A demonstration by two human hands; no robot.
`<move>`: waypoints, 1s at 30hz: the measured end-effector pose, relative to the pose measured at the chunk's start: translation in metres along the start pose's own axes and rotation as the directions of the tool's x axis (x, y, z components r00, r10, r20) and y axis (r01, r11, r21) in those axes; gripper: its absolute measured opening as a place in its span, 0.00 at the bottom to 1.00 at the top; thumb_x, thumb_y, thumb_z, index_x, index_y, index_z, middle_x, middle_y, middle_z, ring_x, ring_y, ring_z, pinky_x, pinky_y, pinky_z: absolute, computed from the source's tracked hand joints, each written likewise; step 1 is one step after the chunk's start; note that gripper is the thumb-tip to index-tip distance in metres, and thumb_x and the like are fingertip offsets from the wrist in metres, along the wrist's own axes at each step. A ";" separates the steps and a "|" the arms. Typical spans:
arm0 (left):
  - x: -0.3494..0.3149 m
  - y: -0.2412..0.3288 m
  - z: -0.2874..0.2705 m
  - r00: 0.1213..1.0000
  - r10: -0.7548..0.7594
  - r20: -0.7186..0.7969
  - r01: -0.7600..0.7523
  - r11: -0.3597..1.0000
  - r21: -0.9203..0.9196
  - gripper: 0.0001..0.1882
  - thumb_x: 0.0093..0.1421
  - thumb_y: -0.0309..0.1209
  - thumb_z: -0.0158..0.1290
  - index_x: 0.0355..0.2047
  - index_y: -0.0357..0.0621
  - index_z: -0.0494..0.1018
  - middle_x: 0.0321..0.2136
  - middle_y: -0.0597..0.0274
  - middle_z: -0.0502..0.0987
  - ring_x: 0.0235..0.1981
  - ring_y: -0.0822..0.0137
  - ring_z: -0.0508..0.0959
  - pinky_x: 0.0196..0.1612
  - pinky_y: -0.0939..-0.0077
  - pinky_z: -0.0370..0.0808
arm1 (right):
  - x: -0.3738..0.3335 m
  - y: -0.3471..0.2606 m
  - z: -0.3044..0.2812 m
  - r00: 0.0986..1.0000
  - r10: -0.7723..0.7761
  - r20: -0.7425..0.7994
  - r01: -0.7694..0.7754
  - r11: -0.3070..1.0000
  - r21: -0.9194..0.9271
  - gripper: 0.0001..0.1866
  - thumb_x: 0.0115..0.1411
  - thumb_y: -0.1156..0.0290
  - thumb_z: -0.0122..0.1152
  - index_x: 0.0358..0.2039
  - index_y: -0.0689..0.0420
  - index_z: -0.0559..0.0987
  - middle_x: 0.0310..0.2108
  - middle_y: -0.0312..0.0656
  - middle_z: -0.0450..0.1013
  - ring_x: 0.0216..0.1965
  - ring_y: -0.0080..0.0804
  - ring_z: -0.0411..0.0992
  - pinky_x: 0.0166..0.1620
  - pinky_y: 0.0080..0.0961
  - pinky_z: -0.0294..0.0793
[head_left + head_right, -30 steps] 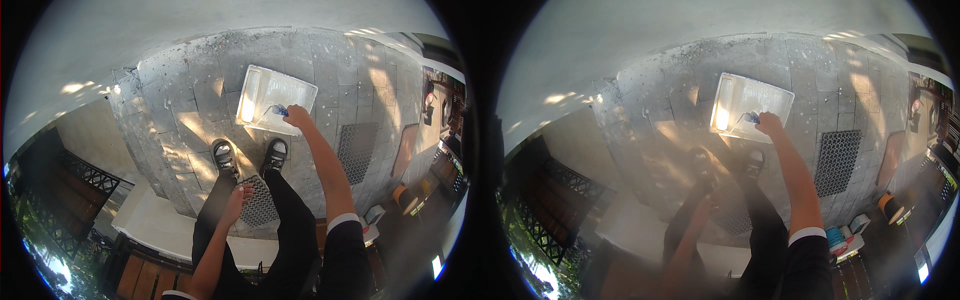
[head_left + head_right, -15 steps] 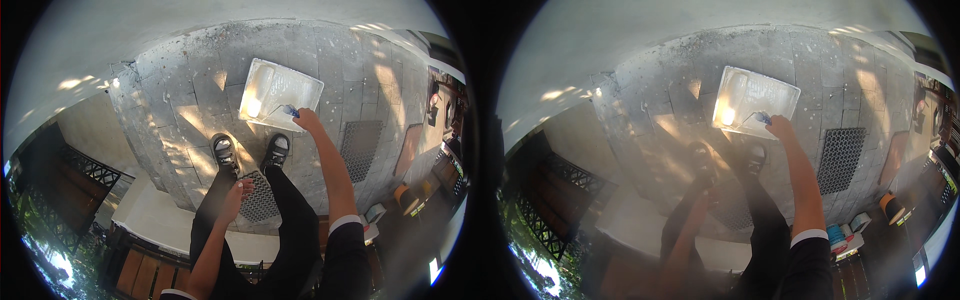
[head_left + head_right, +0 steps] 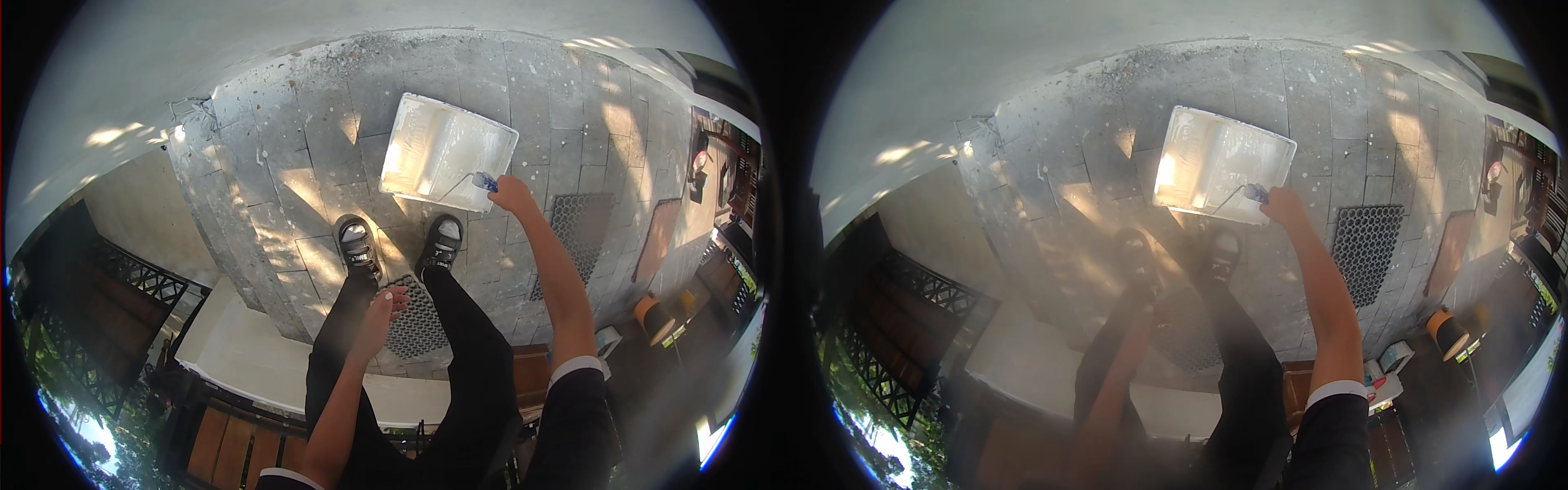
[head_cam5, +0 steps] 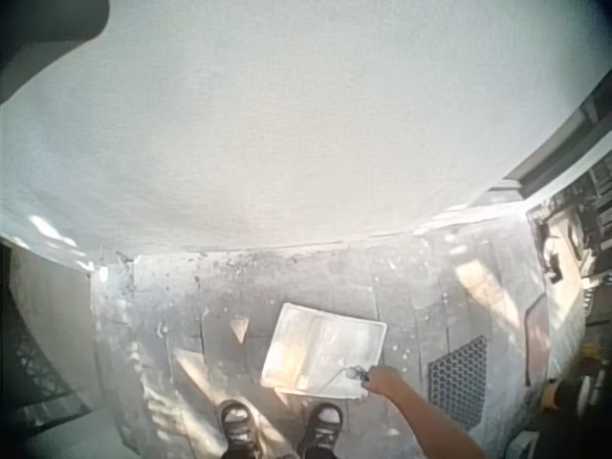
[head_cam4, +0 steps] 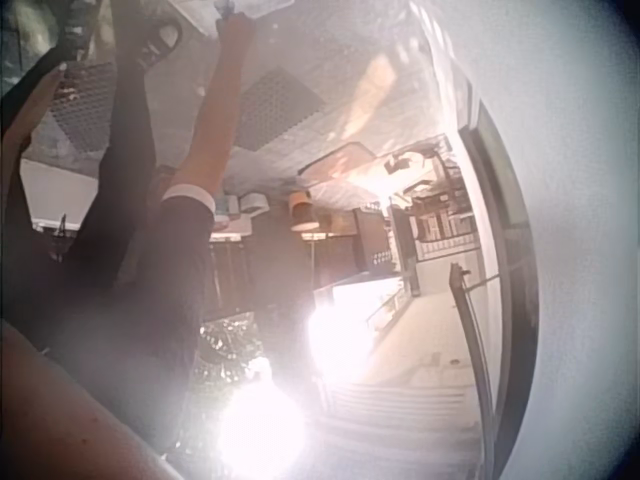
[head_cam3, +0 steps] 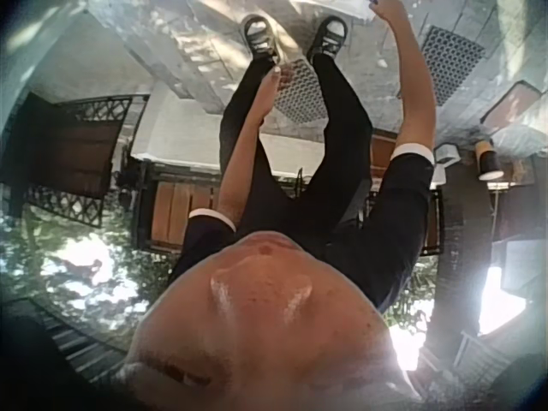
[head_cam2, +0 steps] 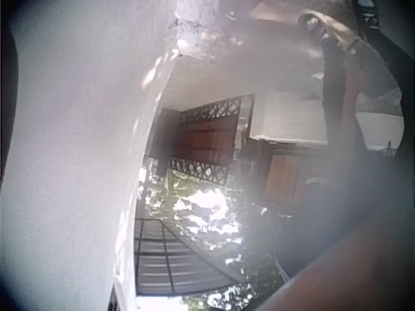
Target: The person paints an exterior wall using a paint roller and paint from a paint tray.
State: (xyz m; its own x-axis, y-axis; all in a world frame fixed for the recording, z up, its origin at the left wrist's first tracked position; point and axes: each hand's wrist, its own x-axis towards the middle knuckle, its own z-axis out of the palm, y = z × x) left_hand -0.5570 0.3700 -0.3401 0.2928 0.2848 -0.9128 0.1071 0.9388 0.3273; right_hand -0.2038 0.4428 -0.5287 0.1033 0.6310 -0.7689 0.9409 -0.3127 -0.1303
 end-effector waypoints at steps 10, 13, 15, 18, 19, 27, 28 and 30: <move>-0.001 0.009 0.006 0.999 0.032 -0.040 -0.033 0.999 -0.014 0.25 0.64 0.49 0.30 0.49 0.44 0.65 0.41 0.64 0.70 0.43 0.72 0.68 0.47 0.76 0.63 | 0.037 -0.066 -0.007 0.997 -0.074 0.008 0.075 0.997 -0.017 0.19 0.42 0.59 0.56 0.29 0.62 0.76 0.29 0.54 0.73 0.32 0.49 0.73 0.37 0.40 0.73; -0.003 0.006 0.005 0.999 0.012 -0.047 -0.014 1.000 -0.028 0.25 0.64 0.49 0.30 0.49 0.44 0.65 0.40 0.64 0.70 0.42 0.72 0.68 0.46 0.76 0.63 | 0.027 -0.058 -0.008 0.998 -0.065 -0.012 0.065 0.998 -0.005 0.19 0.42 0.59 0.56 0.28 0.62 0.76 0.29 0.54 0.73 0.32 0.49 0.73 0.37 0.40 0.73; -0.004 0.013 0.008 0.999 -0.017 -0.052 0.020 0.998 0.061 0.25 0.64 0.49 0.30 0.49 0.45 0.65 0.40 0.65 0.70 0.42 0.73 0.68 0.46 0.76 0.63 | 0.013 -0.040 -0.009 0.999 -0.045 -0.027 0.045 0.999 0.000 0.18 0.42 0.59 0.56 0.27 0.62 0.76 0.28 0.54 0.73 0.32 0.50 0.73 0.37 0.40 0.72; -0.006 0.022 0.011 0.992 -0.100 -0.082 0.105 0.992 0.062 0.25 0.64 0.48 0.30 0.49 0.45 0.65 0.40 0.65 0.70 0.41 0.73 0.68 0.46 0.76 0.63 | -0.012 -0.013 -0.013 0.998 -0.008 -0.069 0.007 1.000 -0.011 0.19 0.42 0.58 0.56 0.26 0.63 0.75 0.28 0.54 0.73 0.32 0.51 0.73 0.37 0.40 0.72; -0.006 0.021 0.009 0.992 -0.101 -0.080 0.106 0.992 0.062 0.25 0.64 0.48 0.30 0.49 0.45 0.65 0.40 0.65 0.70 0.41 0.73 0.68 0.46 0.76 0.63 | -0.019 -0.006 -0.017 1.000 -0.004 -0.023 0.004 1.000 0.000 0.19 0.42 0.58 0.56 0.26 0.63 0.75 0.28 0.54 0.73 0.32 0.51 0.73 0.38 0.40 0.72; 0.007 0.002 0.007 0.999 -0.045 -0.002 0.045 0.999 0.006 0.25 0.64 0.49 0.30 0.49 0.45 0.65 0.39 0.65 0.70 0.42 0.73 0.68 0.47 0.75 0.63 | -0.023 0.031 -0.019 0.997 0.067 0.027 -0.064 0.993 -0.099 0.19 0.42 0.59 0.57 0.27 0.62 0.75 0.28 0.54 0.73 0.33 0.50 0.73 0.38 0.40 0.72; 0.006 0.002 0.005 0.999 -0.049 -0.008 0.049 0.999 0.008 0.25 0.64 0.49 0.30 0.49 0.45 0.65 0.39 0.65 0.70 0.42 0.73 0.68 0.47 0.75 0.63 | -0.019 0.027 -0.021 0.997 0.059 0.057 -0.053 0.993 -0.107 0.19 0.42 0.59 0.57 0.28 0.62 0.75 0.29 0.54 0.73 0.33 0.50 0.73 0.38 0.40 0.72; 0.008 0.002 0.003 1.000 -0.001 0.022 0.000 1.000 0.020 0.25 0.64 0.48 0.30 0.49 0.45 0.65 0.40 0.65 0.70 0.42 0.73 0.68 0.47 0.75 0.63 | -0.010 0.022 -0.020 0.995 0.055 0.086 -0.045 0.992 -0.118 0.19 0.41 0.59 0.57 0.28 0.62 0.76 0.29 0.53 0.73 0.33 0.49 0.73 0.38 0.40 0.72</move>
State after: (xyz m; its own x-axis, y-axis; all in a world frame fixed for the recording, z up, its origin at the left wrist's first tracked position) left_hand -0.5519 0.3734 -0.3457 0.3138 0.2798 -0.9073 0.1259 0.9349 0.3319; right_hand -0.1779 0.4440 -0.5118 0.1266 0.5494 -0.8259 0.9668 -0.2546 -0.0212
